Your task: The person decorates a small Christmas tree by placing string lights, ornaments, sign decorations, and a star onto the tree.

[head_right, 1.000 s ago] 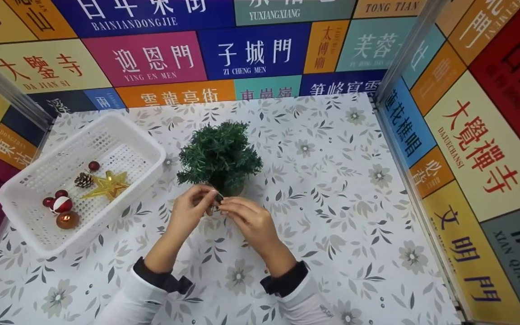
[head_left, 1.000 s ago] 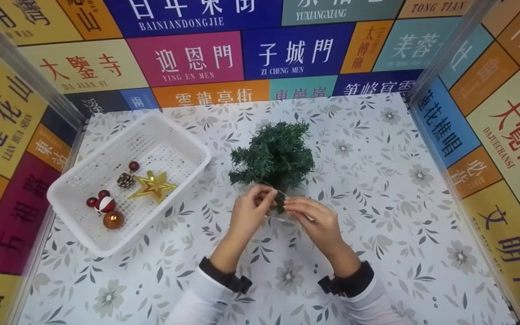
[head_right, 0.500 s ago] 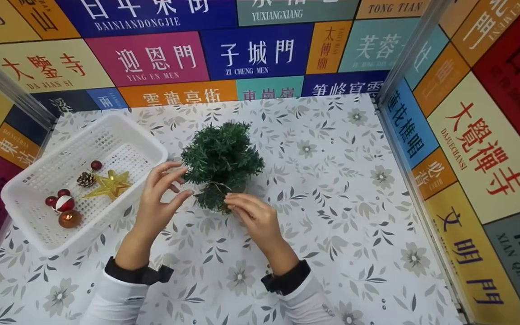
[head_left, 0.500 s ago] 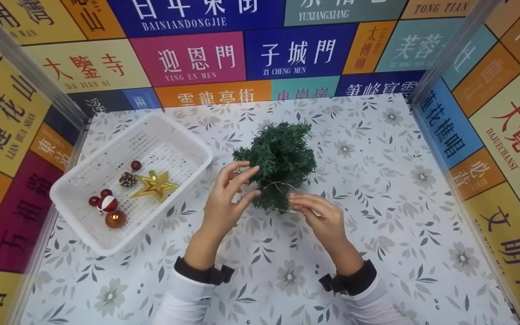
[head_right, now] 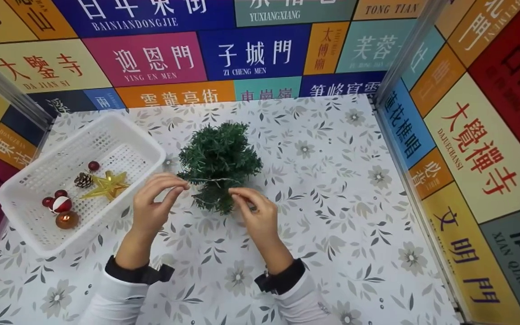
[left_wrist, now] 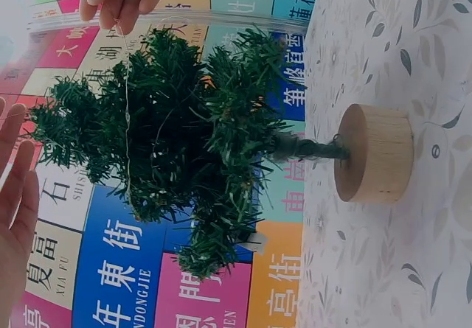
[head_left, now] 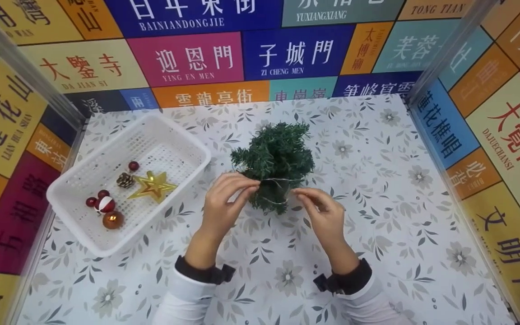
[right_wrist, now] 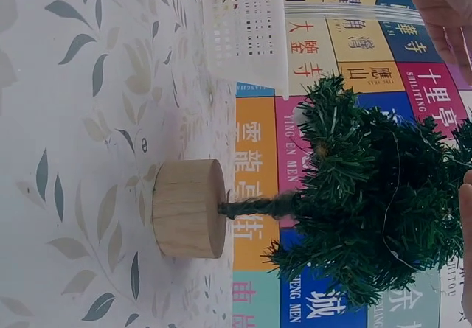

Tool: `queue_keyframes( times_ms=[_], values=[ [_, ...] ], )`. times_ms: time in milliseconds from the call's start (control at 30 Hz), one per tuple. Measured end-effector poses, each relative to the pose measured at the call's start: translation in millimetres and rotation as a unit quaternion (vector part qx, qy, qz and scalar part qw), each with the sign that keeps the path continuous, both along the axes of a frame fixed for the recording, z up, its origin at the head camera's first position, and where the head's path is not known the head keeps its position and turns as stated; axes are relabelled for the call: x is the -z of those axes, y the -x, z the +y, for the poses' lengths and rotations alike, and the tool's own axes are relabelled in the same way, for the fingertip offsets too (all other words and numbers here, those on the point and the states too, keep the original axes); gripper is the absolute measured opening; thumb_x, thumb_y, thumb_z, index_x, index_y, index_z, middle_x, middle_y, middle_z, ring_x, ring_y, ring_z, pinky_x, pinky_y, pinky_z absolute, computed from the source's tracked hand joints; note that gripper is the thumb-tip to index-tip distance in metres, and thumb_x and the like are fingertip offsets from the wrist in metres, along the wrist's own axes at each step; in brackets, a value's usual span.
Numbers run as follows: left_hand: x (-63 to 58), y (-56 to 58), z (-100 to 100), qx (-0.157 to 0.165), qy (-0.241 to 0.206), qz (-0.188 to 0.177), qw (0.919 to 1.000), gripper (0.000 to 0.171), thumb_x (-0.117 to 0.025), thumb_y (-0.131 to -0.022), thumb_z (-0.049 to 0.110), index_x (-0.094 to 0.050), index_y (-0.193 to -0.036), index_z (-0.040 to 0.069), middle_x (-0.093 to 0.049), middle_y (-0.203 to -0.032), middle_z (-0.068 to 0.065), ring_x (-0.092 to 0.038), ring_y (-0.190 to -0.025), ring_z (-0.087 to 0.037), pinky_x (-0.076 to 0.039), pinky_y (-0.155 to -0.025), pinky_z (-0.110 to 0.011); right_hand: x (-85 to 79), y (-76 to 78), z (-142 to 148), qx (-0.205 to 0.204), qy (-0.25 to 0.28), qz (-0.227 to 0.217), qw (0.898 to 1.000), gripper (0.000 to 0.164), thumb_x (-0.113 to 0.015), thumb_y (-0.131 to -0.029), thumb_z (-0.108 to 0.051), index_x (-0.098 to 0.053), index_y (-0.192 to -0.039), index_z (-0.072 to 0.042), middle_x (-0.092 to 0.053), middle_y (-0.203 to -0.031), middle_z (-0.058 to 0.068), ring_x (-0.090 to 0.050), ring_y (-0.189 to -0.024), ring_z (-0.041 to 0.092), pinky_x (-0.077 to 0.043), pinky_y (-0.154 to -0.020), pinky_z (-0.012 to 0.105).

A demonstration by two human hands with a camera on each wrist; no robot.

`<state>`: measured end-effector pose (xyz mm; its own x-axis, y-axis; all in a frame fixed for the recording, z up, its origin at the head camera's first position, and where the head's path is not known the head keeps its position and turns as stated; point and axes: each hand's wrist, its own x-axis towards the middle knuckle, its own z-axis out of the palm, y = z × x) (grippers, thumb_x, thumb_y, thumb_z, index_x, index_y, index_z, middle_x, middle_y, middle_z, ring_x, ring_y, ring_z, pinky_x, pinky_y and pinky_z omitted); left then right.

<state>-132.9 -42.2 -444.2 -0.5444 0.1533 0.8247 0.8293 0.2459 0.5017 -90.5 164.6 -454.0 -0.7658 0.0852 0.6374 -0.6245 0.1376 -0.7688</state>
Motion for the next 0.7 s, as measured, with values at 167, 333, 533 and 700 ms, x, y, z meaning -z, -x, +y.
queue_keyframes(
  times_ms=[167,333,533,700],
  values=[
    [-7.9,3.5,3.4,-0.032,-0.02,-0.024,0.999,0.013,-0.07,-0.08,0.005,-0.071,-0.093,0.006,-0.068,-0.079,-0.001,-0.061,-0.067,-0.012,-0.049,-0.061,-0.022,3.8,7.9,3.2,0.042,0.032,-0.054,0.997,0.013,-0.057,-0.082,0.016,-0.062,-0.094,0.013,-0.066,-0.087,0.021,-0.066,-0.078,0.016,-0.053,-0.064,0.025],
    [-18.7,13.7,7.7,-0.052,-0.033,-0.049,0.9969,0.01,-0.068,-0.083,0.006,-0.069,-0.092,0.004,-0.066,-0.07,-0.002,-0.059,-0.055,-0.009,-0.047,-0.049,-0.019,9.4,20.3,7.2,0.056,0.059,-0.087,0.993,0.014,-0.058,-0.087,0.007,-0.061,-0.1,0.01,-0.068,-0.087,0.016,-0.066,-0.076,0.017,-0.053,-0.064,0.028],
    [-30.5,27.7,12.9,-0.098,-0.018,-0.112,0.9887,0.014,-0.063,-0.089,0.02,-0.07,-0.092,0.008,-0.064,-0.062,0.003,-0.055,-0.05,-0.004,-0.043,-0.044,-0.017,5.7,30.2,7.2,0.041,0.119,-0.105,0.986,0.016,-0.058,-0.089,0.002,-0.051,-0.099,0.011,-0.067,-0.082,0.018,-0.066,-0.073,0.021,-0.054,-0.066,0.033],
    [-36.3,36.7,14.1,-0.118,-0.005,-0.161,0.9799,0.021,-0.06,-0.09,0.029,-0.07,-0.092,0.011,-0.062,-0.059,0.004,-0.05,-0.045,-0.004,-0.04,-0.042,-0.02,3.3,36.6,7.3,0.036,0.145,-0.127,0.981,0.013,-0.06,-0.088,-0.001,-0.05,-0.095,0.006,-0.067,-0.079,0.017,-0.066,-0.069,0.023,-0.055,-0.064,0.034]
  ],
)
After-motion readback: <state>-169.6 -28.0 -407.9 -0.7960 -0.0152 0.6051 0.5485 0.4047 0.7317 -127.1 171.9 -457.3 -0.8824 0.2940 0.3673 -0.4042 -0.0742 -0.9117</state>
